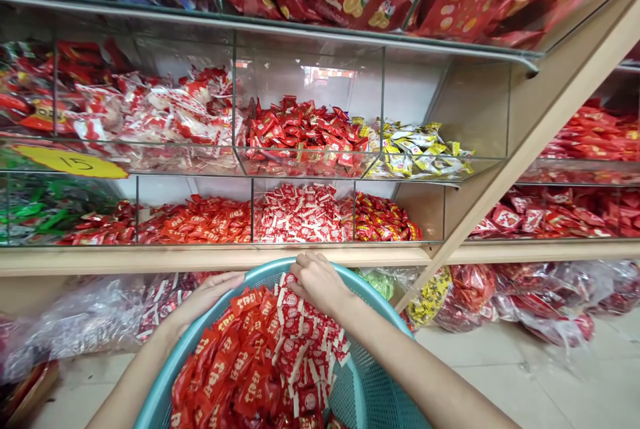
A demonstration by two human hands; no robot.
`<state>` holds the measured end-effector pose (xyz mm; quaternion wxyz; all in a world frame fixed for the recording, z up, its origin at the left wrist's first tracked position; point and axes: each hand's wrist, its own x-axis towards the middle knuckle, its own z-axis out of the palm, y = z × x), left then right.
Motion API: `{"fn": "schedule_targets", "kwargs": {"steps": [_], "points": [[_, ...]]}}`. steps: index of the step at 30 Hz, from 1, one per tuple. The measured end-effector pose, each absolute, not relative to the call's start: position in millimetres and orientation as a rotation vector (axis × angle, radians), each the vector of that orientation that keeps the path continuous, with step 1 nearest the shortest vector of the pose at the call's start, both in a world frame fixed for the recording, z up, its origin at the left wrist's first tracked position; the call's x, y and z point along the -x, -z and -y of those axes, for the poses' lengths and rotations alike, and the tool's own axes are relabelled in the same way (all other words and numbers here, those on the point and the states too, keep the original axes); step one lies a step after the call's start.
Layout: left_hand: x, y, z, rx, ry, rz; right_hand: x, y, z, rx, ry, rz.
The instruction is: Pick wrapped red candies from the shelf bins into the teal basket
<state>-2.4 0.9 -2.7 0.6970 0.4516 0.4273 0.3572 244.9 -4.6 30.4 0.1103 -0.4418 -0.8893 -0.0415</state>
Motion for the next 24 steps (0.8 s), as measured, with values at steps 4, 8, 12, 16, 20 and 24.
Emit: {"fn": "schedule_targets", "kwargs": {"steps": [4,8,12,16,20,24], "points": [[2.2,2.9,-0.4,-1.011,-0.788,-0.945,-246.2,-49.3,-2.2,1.219,0.054,2.493],[0.8,1.8,0.6,-1.023,-0.798,-0.936,-254.6,-79.8,-31.3,1.122,-0.075,2.387],[1.2,0.6,0.0,-1.036,-0.811,-0.955,-267.8,-87.0,-72.3,1.103,-0.076,2.505],[1.8,-1.2,0.4,-1.037,-0.811,-0.959,-273.9,-73.2,-100.1,1.157,-0.137,2.655],[1.4,-2.2,1.2,-1.029,-0.808,-0.959,-271.9,-66.3,-107.2,1.171,-0.151,2.725],[1.4,-1.4,1.0,-1.026,-0.809,-0.963,-271.2,-67.7,-107.7,1.233,-0.125,2.744]]}}
